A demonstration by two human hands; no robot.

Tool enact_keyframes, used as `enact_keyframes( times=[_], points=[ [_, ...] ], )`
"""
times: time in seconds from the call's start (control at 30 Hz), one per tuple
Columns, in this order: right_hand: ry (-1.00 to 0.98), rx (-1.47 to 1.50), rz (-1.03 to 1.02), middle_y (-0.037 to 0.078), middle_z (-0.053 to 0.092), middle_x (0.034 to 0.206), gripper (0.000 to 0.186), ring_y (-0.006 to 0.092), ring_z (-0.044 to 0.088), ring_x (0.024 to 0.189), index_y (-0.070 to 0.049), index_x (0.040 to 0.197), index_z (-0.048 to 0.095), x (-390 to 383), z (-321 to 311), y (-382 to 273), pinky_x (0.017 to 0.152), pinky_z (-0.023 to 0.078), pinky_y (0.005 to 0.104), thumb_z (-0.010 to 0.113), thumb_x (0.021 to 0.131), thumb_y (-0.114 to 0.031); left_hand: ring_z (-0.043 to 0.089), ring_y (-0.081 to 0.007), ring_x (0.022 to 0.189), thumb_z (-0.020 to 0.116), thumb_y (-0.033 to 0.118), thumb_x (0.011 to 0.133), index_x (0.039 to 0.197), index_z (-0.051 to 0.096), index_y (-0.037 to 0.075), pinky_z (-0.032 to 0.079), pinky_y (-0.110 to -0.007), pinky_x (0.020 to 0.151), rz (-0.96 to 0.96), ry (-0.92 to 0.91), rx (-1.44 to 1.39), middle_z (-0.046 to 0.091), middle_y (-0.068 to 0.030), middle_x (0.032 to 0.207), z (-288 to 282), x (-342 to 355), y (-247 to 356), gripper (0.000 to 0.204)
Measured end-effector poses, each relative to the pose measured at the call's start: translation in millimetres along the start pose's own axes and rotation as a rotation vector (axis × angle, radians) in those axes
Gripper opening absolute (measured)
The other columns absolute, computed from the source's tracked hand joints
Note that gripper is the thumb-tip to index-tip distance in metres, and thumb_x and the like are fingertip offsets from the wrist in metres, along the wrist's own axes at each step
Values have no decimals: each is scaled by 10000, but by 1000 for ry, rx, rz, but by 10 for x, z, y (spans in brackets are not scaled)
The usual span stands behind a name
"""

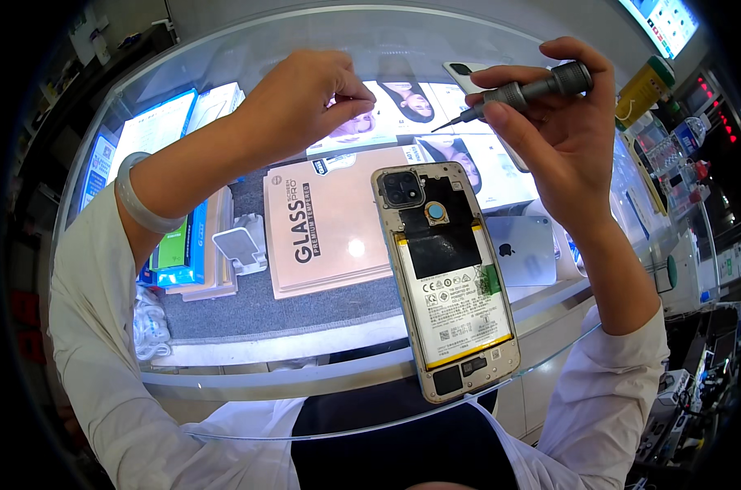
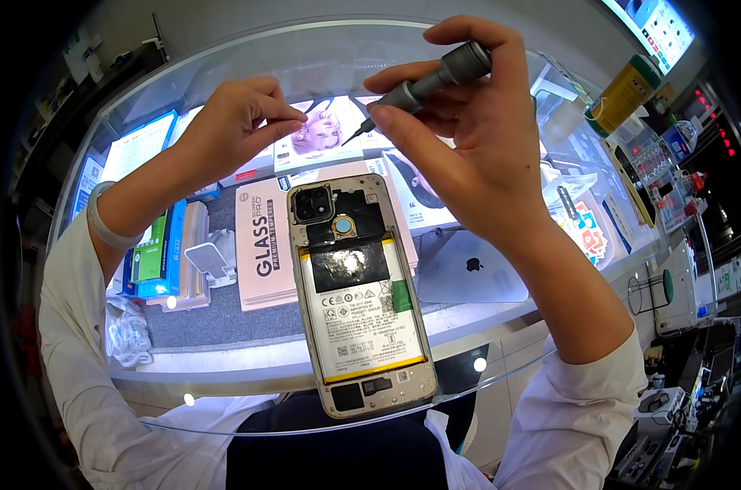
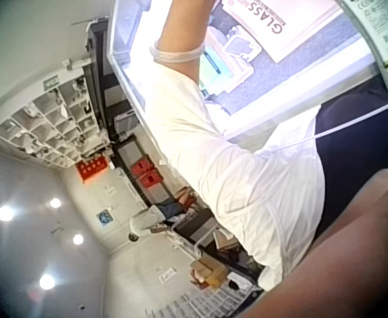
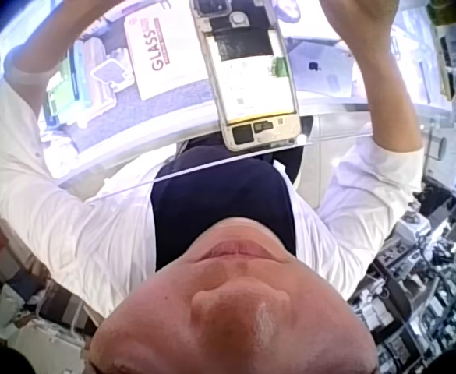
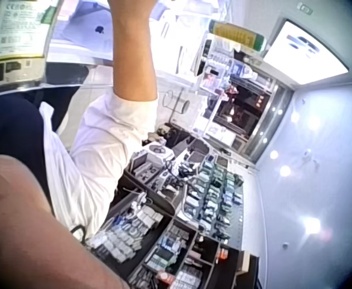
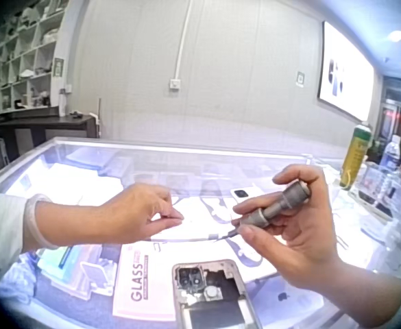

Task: The person is repairing a mobile phone by using a screwdriver to remove and replace screws around the internal camera and circuit components.

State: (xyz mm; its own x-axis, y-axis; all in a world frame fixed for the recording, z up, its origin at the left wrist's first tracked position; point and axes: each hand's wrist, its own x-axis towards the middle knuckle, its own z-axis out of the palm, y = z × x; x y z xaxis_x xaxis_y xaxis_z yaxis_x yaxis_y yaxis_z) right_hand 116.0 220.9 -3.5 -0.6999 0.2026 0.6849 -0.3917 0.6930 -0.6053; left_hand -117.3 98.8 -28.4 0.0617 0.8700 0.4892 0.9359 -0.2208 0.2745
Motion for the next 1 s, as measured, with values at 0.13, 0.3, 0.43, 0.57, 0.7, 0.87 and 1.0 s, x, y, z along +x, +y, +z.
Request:
enact_keyframes(
  times=[0.13, 0.3, 0.43, 0.57, 0.7, 0.87, 1.0],
  points=[
    [-13, -2, -6, 230, 614, 1107, 544, 282, 649, 1002, -85, 1266, 276, -1, -38, 17, 891, 522, 334, 608, 856, 52, 445, -126, 580, 667, 73, 841, 992, 715, 50, 346, -287, 511, -1, -34, -23, 517, -48, 700, -5, -4, 3, 160],
    [-31, -8, -9, 223, 615, 1112, 554, 280, 650, 999, -85, 1276, 273, -11, -67, 24, 897, 521, 335, 603, 854, 58, 442, -114, 580, 598, 20, 852, 1000, 707, 32, 347, -275, 514, -21, -60, -57, 520, -45, 711, -25, 9, 9, 184],
    [-33, 3, -32, 218, 626, 1080, 557, 273, 660, 968, -82, 1282, 271, -5, -90, -3, 879, 528, 336, 608, 855, 37, 432, -104, 571, 534, -17, 833, 979, 699, 10, 345, -263, 512, -27, -4, -157, 520, -46, 714, -45, 3, 22, 222],
    [-123, -22, -84, 209, 642, 1025, 559, 259, 673, 922, -68, 1277, 270, -12, -125, 4, 845, 538, 333, 618, 849, 18, 450, -113, 546, 544, -27, 794, 941, 695, 10, 350, -266, 496, 154, 32, -181, 522, -51, 682, -130, 7, 236, 215],
    [-142, -40, -90, 201, 650, 986, 565, 237, 677, 899, -64, 1268, 275, -27, -66, -44, 812, 540, 314, 631, 838, 21, 511, -182, 512, 584, -44, 724, 917, 694, 53, 372, -304, 470, 399, -42, -162, 540, -59, 623, -138, -33, 353, 242],
    [-167, -53, -55, 196, 652, 980, 567, 222, 675, 891, -68, 1261, 288, -37, -54, -34, 799, 537, 296, 646, 830, 21, 542, -192, 530, 586, -32, 711, 932, 693, 56, 407, -319, 491, 384, -95, -152, 561, -66, 631, -77, -71, 330, 261],
    [-161, -62, -46, 192, 655, 972, 562, 220, 675, 889, -69, 1256, 294, -39, -39, -37, 794, 538, 293, 650, 829, 19, 542, -195, 538, 577, -34, 702, 922, 696, 49, 414, -322, 497, 388, -102, -152, 559, -63, 627, -75, -68, 331, 264]
  ],
)
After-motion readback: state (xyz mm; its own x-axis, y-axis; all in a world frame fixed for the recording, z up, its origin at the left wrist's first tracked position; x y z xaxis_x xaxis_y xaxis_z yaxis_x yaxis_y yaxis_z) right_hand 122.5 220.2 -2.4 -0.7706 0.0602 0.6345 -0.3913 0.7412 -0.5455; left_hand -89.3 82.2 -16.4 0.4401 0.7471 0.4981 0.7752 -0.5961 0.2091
